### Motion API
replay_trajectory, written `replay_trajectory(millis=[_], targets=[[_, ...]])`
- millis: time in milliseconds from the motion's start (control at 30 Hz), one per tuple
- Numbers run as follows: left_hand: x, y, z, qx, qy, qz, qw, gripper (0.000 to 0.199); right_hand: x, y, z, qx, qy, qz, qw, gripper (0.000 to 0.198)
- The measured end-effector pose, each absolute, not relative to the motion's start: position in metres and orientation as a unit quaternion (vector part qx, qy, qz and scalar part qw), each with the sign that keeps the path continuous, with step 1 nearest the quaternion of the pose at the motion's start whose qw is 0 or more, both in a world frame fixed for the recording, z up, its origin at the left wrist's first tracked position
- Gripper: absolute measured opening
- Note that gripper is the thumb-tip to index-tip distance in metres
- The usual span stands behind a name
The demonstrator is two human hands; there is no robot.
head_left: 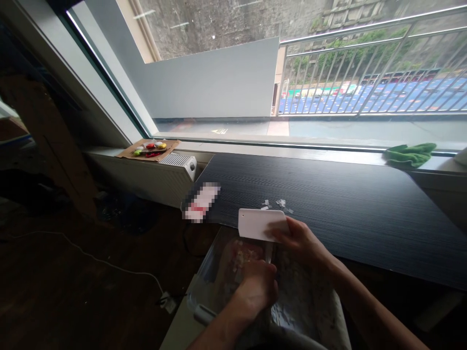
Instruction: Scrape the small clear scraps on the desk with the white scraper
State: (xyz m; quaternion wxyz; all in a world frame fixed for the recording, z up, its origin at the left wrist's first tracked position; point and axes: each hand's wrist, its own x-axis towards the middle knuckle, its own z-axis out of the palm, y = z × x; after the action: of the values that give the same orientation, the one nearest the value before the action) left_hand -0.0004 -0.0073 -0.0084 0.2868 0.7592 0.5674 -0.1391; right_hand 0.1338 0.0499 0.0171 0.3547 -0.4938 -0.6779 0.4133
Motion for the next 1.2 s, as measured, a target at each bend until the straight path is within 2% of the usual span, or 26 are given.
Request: replay_trajectory(millis=[133,267,500,600,700,1200], targets=[[-0.013,-0.010,-0.011,0.760,0.579,-0.129,0.266,0.028,0.164,0.042,0.018,-0.598,-0.605,0.296,0.435,0.030],[-0.023,-0.012,-0.007,0.754,0.599,-0.128,0.238,0.030,0.193,0.044,0.012,-0.665,-0.563,0.216,0.441,0.038],[-0.022,-0.014,-0.005,0.749,0.600,-0.135,0.247,0.030,0.181,0.049,0.010,-0.626,-0.596,0.255,0.433,0.032],[-0.021,-0.015,-0.005,0.748,0.602,-0.136,0.245,0.032,0.186,0.056,0.012,-0.651,-0.575,0.201,0.454,0.035],[-0.021,-0.015,-0.006,0.751,0.602,-0.135,0.236,0.033,0.194,0.061,0.011,-0.680,-0.568,0.172,0.431,0.037],[-0.022,-0.016,-0.013,0.759,0.596,-0.119,0.234,0.031,0.188,0.076,0.015,-0.648,-0.595,0.236,0.413,0.032]])
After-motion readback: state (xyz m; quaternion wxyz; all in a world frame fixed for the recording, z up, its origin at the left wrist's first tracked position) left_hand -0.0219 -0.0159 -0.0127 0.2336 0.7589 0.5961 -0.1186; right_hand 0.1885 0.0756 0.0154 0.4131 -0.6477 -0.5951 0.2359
